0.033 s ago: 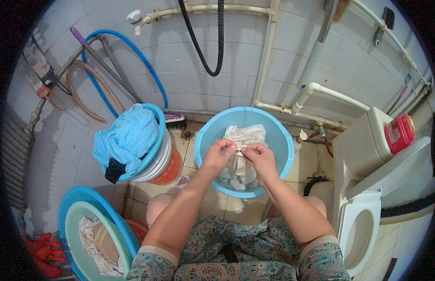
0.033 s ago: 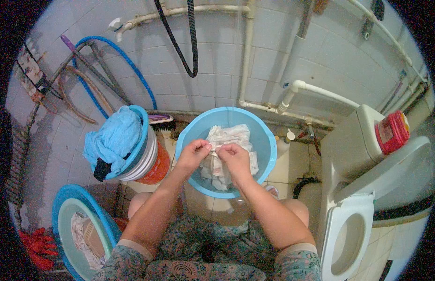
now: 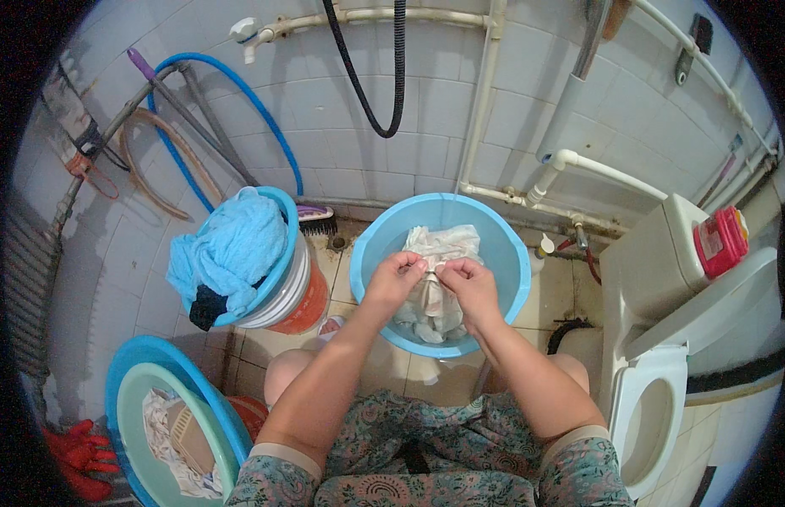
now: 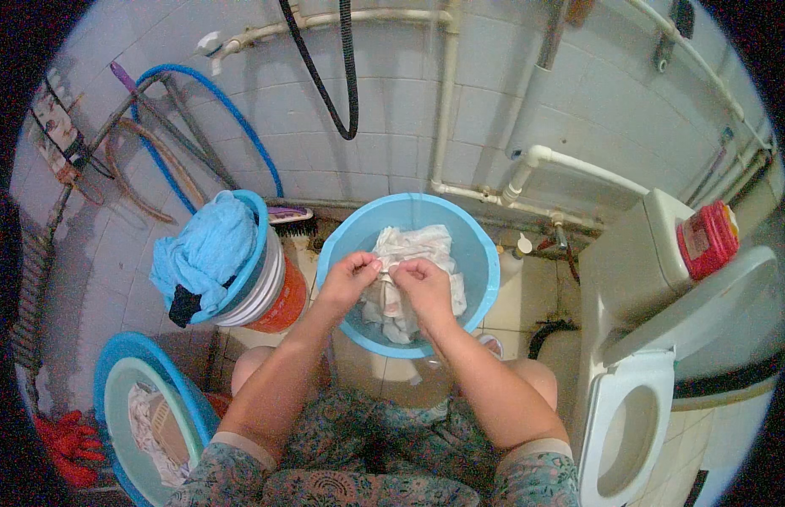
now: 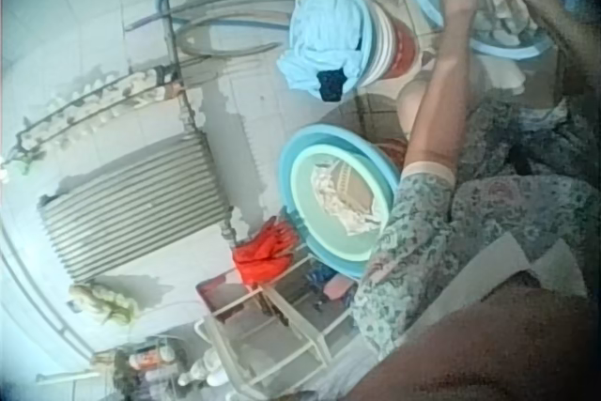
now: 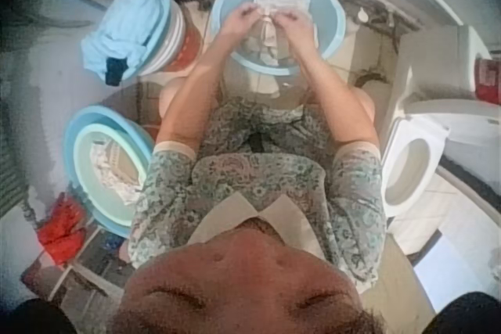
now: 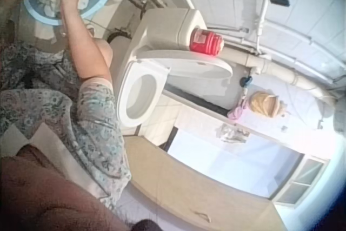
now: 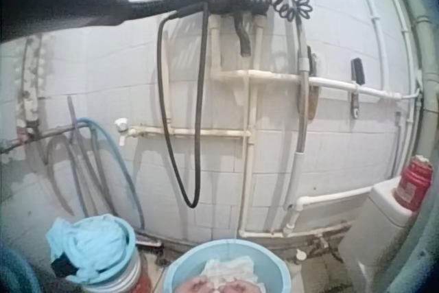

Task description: The person sits on the floor in a bathroom and hand-washes clothes in a blue basin. They wring out a light blue towel and place it in a bucket, then wash a black garment and a white patterned cloth by submerging, scrubbing, and wringing them in the water.

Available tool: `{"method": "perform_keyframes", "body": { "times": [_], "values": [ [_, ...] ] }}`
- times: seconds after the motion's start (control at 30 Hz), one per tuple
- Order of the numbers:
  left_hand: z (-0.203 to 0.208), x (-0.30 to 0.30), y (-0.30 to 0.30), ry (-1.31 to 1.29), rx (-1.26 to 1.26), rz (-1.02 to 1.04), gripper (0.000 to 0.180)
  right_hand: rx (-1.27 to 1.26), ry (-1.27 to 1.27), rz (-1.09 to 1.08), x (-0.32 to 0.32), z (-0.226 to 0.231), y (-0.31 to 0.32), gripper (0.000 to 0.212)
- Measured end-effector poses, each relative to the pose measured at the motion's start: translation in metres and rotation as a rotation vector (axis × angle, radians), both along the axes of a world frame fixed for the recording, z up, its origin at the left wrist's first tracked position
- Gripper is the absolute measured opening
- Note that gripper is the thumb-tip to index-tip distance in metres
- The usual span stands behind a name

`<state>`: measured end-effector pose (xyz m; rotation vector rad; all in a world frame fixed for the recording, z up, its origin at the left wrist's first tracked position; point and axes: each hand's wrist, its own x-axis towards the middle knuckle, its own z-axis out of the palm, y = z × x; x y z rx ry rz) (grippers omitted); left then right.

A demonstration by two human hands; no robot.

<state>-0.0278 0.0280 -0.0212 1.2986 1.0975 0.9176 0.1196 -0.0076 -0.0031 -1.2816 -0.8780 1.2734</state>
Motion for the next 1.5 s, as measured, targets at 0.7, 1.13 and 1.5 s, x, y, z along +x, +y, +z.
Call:
{"method": "perform_keyframes", "body": {
  "times": [0.7,1.13,1.5],
  "values": [
    [0.002,0.003,-0.004,-0.198,-0.165,-0.049,0.022,-0.105,0.270,0.011,0.004,-0.003,-0.001,0.015],
    [0.012,0.007,-0.013,-0.552,-0.317,-0.121,0.028,-0.141,0.474,0.094,0.004,0.013,-0.006,0.018],
    [0.012,0.003,-0.009,-0.301,-0.163,-0.065,0.023,-0.007,0.224,-0.014,0.002,0.007,-0.004,0.014]
  ]
}}
